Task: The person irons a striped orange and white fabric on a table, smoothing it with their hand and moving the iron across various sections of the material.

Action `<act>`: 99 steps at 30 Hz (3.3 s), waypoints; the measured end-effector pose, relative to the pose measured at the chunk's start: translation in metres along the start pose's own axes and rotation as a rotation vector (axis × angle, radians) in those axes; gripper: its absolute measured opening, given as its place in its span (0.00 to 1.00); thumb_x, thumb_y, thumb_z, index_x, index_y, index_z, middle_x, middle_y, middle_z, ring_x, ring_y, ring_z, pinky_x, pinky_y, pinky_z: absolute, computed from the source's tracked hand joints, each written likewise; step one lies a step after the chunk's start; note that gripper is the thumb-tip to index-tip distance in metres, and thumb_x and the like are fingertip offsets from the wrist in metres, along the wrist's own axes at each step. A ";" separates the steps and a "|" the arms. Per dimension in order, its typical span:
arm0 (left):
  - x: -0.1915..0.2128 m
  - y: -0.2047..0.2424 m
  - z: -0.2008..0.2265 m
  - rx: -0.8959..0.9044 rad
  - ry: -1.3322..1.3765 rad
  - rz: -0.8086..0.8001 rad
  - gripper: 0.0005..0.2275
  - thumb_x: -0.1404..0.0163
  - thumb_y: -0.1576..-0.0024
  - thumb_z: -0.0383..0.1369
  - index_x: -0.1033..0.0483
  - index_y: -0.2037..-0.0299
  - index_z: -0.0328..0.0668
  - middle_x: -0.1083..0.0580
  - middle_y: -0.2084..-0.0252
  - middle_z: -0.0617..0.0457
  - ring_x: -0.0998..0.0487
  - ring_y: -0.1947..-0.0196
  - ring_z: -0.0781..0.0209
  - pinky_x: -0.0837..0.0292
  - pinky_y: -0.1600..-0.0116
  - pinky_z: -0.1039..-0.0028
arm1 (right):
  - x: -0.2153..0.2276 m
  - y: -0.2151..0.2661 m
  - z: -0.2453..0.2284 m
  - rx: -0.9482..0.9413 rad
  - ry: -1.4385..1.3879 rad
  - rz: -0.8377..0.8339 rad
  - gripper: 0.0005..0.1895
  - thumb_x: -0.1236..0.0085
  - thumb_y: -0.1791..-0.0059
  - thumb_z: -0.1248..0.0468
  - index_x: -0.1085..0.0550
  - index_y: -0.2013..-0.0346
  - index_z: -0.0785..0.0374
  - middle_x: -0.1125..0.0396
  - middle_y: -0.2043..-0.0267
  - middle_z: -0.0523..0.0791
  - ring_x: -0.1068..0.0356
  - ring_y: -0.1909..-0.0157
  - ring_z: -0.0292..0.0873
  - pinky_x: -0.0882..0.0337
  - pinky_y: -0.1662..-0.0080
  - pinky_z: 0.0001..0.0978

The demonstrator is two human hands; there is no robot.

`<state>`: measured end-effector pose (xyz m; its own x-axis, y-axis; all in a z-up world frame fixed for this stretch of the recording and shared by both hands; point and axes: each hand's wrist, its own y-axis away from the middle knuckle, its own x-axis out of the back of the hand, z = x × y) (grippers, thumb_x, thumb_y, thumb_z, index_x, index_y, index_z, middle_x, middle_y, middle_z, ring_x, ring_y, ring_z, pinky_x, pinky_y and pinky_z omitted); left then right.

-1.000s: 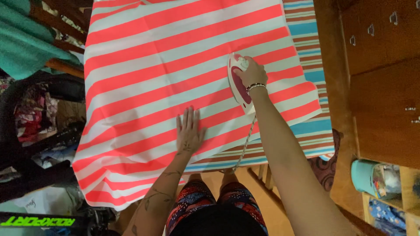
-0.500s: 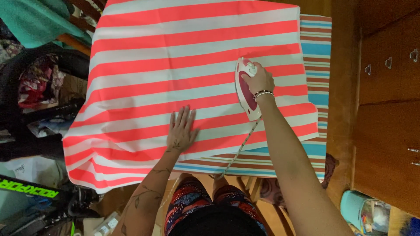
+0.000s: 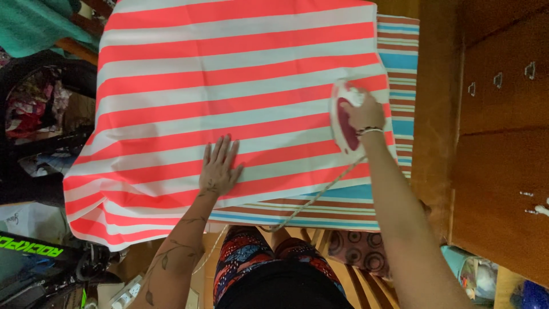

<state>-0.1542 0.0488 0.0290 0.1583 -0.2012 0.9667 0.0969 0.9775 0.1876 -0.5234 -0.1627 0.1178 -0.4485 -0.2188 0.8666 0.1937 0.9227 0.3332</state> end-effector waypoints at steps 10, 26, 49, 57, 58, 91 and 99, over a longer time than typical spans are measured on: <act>-0.008 0.000 0.001 -0.005 0.023 0.035 0.32 0.78 0.37 0.59 0.60 0.23 0.63 0.61 0.21 0.56 0.66 0.22 0.56 0.77 0.22 0.54 | 0.035 -0.024 0.091 -0.157 -0.024 0.056 0.36 0.36 0.52 0.41 0.36 0.32 0.41 0.35 0.37 0.44 0.39 0.35 0.53 0.33 0.41 0.52; -0.028 0.046 0.004 0.065 0.196 0.257 0.26 0.54 0.40 0.42 0.36 0.31 0.46 0.42 0.27 0.43 0.44 0.27 0.47 0.49 0.28 0.49 | 0.009 0.046 0.076 -0.099 -0.164 0.031 0.35 0.33 0.53 0.46 0.33 0.34 0.46 0.33 0.40 0.48 0.35 0.37 0.55 0.33 0.40 0.49; -0.048 0.159 -0.037 0.298 0.191 0.649 0.14 0.40 0.49 0.35 0.22 0.52 0.51 0.31 0.42 0.52 0.31 0.37 0.49 0.43 0.31 0.49 | -0.119 0.176 -0.104 0.160 -0.521 -0.550 0.35 0.45 0.49 0.55 0.48 0.32 0.57 0.30 0.76 0.52 0.28 0.83 0.47 0.24 0.82 0.33; -0.046 0.146 -0.030 0.221 0.264 0.588 0.13 0.44 0.49 0.30 0.22 0.53 0.51 0.29 0.44 0.51 0.31 0.37 0.48 0.48 0.31 0.47 | -0.137 0.200 -0.139 0.198 -0.510 -0.569 0.34 0.49 0.49 0.56 0.48 0.32 0.59 0.31 0.75 0.51 0.29 0.85 0.44 0.26 0.82 0.29; -0.042 0.144 -0.027 0.213 0.266 0.587 0.13 0.44 0.49 0.30 0.22 0.53 0.51 0.29 0.44 0.51 0.31 0.37 0.48 0.48 0.31 0.47 | -0.139 0.201 -0.140 0.193 -0.513 -0.562 0.34 0.49 0.49 0.56 0.48 0.32 0.59 0.31 0.75 0.51 0.29 0.85 0.44 0.26 0.82 0.29; -0.041 0.141 -0.001 0.064 0.051 0.375 0.29 0.61 0.40 0.44 0.47 0.25 0.63 0.48 0.23 0.49 0.51 0.24 0.54 0.65 0.26 0.48 | -0.091 0.167 -0.147 0.012 -0.395 -0.303 0.30 0.49 0.48 0.47 0.41 0.34 0.48 0.31 0.48 0.62 0.26 0.53 0.65 0.20 0.60 0.49; -0.047 0.143 0.001 0.069 0.079 0.340 0.28 0.63 0.39 0.45 0.48 0.25 0.62 0.48 0.24 0.48 0.50 0.24 0.53 0.65 0.26 0.46 | -0.072 0.139 -0.138 0.025 -0.306 -0.217 0.30 0.47 0.49 0.47 0.40 0.34 0.48 0.31 0.46 0.62 0.27 0.48 0.63 0.23 0.51 0.50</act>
<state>-0.1492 0.1979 0.0111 0.2455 0.1345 0.9600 -0.0404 0.9909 -0.1285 -0.3441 -0.0629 0.1530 -0.7174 -0.3088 0.6245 0.0459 0.8735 0.4847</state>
